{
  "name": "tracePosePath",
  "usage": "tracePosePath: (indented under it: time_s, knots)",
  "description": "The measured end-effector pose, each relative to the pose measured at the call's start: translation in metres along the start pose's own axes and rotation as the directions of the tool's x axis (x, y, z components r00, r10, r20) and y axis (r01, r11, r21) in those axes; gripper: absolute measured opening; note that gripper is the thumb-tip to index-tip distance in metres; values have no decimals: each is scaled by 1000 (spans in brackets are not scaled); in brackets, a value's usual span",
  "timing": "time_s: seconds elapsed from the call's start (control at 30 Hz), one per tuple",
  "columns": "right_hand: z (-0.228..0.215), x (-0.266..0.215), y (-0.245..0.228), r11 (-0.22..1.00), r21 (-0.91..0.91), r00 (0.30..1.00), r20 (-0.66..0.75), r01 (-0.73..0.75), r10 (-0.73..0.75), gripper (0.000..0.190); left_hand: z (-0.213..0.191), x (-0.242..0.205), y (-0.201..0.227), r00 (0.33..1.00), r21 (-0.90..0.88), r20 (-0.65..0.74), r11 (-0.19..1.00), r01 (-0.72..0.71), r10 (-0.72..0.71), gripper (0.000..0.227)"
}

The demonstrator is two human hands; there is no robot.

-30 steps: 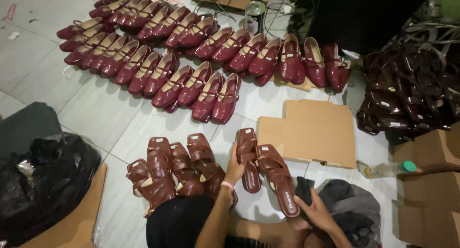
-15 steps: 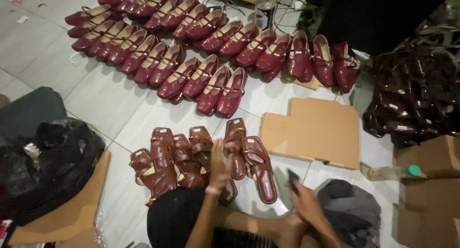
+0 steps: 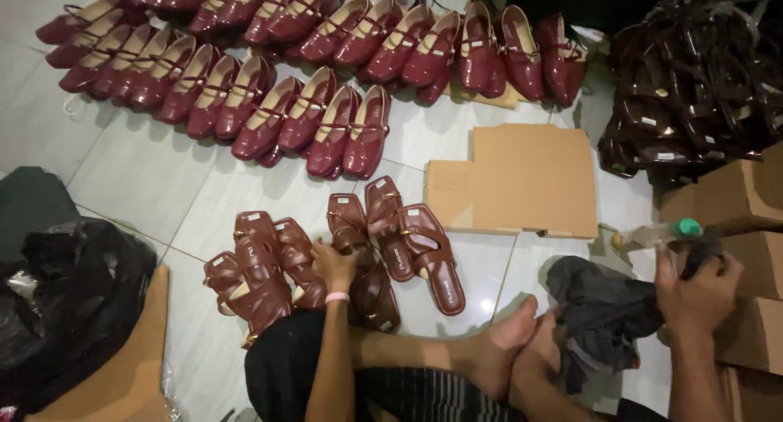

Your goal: The person sits on the floor and wipes brown sandals with a dark cloth. They repeatedly pick up a sandal, wipe its surface, and place it back among other sandals on the floor.

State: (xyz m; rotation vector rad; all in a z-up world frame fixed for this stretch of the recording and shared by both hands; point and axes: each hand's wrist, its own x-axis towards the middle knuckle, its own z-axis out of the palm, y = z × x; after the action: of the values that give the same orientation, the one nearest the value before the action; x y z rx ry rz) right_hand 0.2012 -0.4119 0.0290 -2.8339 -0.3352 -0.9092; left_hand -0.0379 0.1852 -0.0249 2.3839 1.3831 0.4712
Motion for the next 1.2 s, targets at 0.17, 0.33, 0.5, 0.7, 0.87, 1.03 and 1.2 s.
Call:
tracePosePath:
  time_s: [0.17,0.33,0.5,0.7,0.87,1.03,1.2]
  knots:
    - [8,15,-2,992,120,999,37,-33,29,50,10,21,-9,893,73,333,953,295,-302,82]
    - [7,20,-21,964,223,990,33,-141,137,50,11,21,-21,936,-272,283,919,286,-207,67]
    - [14,21,-27,899,386,978,66,-206,196,31,-43,14,-23,999,-783,-28,622,5,-42,67]
    - [34,12,-4,833,433,936,87,-344,341,33,-109,1,32,958,-844,-174,467,-265,228,53]
    - [37,1,23,453,847,778,-79,-277,623,49,-92,-41,82,870,-986,64,164,-20,488,46]
    - [31,-21,29,-498,708,559,703,-500,439,30,-44,-111,142,607,-749,480,-64,660,634,67]
    - [30,-39,24,-813,440,455,855,-381,250,40,-23,-129,183,624,-726,639,87,682,450,95]
